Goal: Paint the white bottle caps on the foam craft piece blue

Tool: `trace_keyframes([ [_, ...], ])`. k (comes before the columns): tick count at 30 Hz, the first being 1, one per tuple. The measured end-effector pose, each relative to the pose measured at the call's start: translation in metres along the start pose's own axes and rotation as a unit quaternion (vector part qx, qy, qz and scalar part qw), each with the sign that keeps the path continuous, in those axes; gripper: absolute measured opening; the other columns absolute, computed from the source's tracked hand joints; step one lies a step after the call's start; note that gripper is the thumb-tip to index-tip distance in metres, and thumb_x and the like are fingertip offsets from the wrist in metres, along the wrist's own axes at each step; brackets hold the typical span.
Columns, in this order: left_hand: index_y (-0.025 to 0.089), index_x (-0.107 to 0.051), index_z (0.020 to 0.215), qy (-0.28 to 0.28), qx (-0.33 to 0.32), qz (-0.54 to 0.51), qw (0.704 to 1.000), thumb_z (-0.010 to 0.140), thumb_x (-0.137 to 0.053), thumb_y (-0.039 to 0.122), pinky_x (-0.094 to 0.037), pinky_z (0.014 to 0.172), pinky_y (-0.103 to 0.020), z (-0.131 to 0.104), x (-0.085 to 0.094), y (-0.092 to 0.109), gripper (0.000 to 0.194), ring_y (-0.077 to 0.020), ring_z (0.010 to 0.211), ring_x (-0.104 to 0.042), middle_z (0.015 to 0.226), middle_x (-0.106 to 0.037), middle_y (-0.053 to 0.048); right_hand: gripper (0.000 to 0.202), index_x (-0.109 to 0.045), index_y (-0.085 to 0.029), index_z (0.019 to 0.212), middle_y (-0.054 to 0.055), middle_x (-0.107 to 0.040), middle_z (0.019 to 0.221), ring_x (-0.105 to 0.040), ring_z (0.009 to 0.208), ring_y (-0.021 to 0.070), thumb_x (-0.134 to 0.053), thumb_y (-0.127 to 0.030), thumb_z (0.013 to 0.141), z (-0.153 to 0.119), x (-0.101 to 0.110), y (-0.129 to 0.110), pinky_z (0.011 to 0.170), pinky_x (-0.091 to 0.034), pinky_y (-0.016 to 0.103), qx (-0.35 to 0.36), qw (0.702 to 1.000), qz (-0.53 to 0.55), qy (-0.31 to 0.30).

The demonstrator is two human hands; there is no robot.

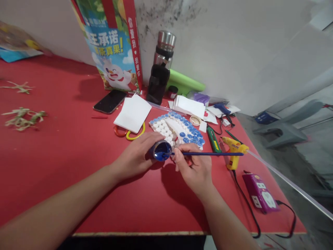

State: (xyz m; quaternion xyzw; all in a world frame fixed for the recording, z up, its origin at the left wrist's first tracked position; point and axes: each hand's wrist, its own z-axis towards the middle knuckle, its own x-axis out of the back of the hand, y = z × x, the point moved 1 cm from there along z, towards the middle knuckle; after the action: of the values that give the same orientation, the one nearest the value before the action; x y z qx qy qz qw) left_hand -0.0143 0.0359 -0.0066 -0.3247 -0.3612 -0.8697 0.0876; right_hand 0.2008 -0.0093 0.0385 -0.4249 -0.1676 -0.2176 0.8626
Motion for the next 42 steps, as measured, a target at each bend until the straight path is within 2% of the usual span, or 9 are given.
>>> trace_keyframes([
  [8, 0.024, -0.056, 0.147, -0.002, -0.001, 0.0, 1.0, 0.102, -0.071, 0.022, -0.057, 0.117, -0.056, 0.0, 0.001, 0.001, 0.048, -0.0335, 0.14, -0.066, 0.145, -0.072, -0.015, 0.02, -0.066, -0.022, 0.084, -0.003, -0.07, 0.07, -0.064, 0.051, 0.009, -0.065, -0.018, 0.104, 0.0, -0.002, 0.004, 0.048, -0.044, 0.021, -0.012, 1.0, 0.011, -0.005],
  [11, 0.024, -0.056, 0.148, -0.006, 0.005, 0.001, 1.0, 0.101, -0.07, 0.02, -0.057, 0.117, -0.056, 0.0, 0.001, 0.001, 0.049, -0.0338, 0.142, -0.066, 0.146, -0.071, -0.015, 0.017, -0.067, -0.022, 0.087, -0.002, -0.072, 0.073, -0.065, 0.05, 0.01, -0.066, -0.02, 0.104, -0.003, -0.001, 0.005, 0.048, -0.048, 0.023, -0.022, 0.999, 0.02, 0.014],
  [17, 0.023, -0.058, 0.146, -0.014, 0.024, -0.006, 1.0, 0.097, -0.075, 0.02, -0.058, 0.116, -0.054, 0.001, 0.001, -0.001, 0.052, -0.0342, 0.138, -0.068, 0.146, -0.072, -0.016, 0.017, -0.068, -0.023, 0.091, -0.004, -0.071, 0.072, -0.065, 0.045, 0.0094, -0.066, -0.023, 0.108, -0.007, 0.004, 0.004, 0.048, -0.053, 0.023, -0.083, 0.992, 0.087, 0.042],
  [22, 0.024, -0.058, 0.146, -0.016, 0.032, -0.012, 0.999, 0.098, -0.076, 0.026, -0.057, 0.115, -0.056, 0.0, 0.002, 0.0, 0.051, -0.0353, 0.138, -0.068, 0.145, -0.072, -0.016, 0.014, -0.067, -0.023, 0.092, -0.002, -0.073, 0.077, -0.066, 0.051, 0.0101, -0.065, -0.019, 0.106, -0.008, 0.001, 0.004, 0.052, -0.053, 0.024, -0.017, 0.999, 0.049, 0.011],
  [25, 0.022, -0.059, 0.145, -0.013, 0.031, -0.009, 0.999, 0.099, -0.075, 0.026, -0.057, 0.115, -0.055, 0.0, 0.003, 0.001, 0.049, -0.035, 0.139, -0.067, 0.145, -0.072, -0.016, 0.015, -0.067, -0.023, 0.091, -0.002, -0.071, 0.075, -0.064, 0.053, 0.0106, -0.065, -0.018, 0.104, -0.009, 0.002, 0.003, 0.055, -0.053, 0.025, 0.014, 1.0, 0.016, 0.018],
  [31, 0.022, -0.06, 0.141, -0.009, 0.034, -0.01, 0.999, 0.099, -0.076, 0.027, -0.057, 0.114, -0.055, 0.002, 0.004, 0.001, 0.046, -0.0349, 0.136, -0.068, 0.142, -0.073, -0.016, 0.016, -0.068, -0.023, 0.089, 0.0, -0.072, 0.074, -0.068, 0.057, 0.0131, -0.065, -0.023, 0.105, -0.008, 0.008, 0.003, 0.053, -0.052, 0.025, -0.007, 0.999, -0.001, 0.031],
  [42, 0.024, -0.062, 0.139, 0.01, 0.043, -0.02, 0.999, 0.097, -0.08, 0.029, -0.058, 0.112, -0.057, 0.005, 0.004, 0.002, 0.046, -0.0351, 0.134, -0.069, 0.139, -0.074, -0.015, 0.022, -0.067, -0.024, 0.085, -0.002, -0.071, 0.068, -0.066, 0.051, 0.0119, -0.063, -0.027, 0.107, -0.001, 0.011, 0.002, 0.049, -0.05, 0.024, -0.022, 0.999, -0.029, 0.039],
])
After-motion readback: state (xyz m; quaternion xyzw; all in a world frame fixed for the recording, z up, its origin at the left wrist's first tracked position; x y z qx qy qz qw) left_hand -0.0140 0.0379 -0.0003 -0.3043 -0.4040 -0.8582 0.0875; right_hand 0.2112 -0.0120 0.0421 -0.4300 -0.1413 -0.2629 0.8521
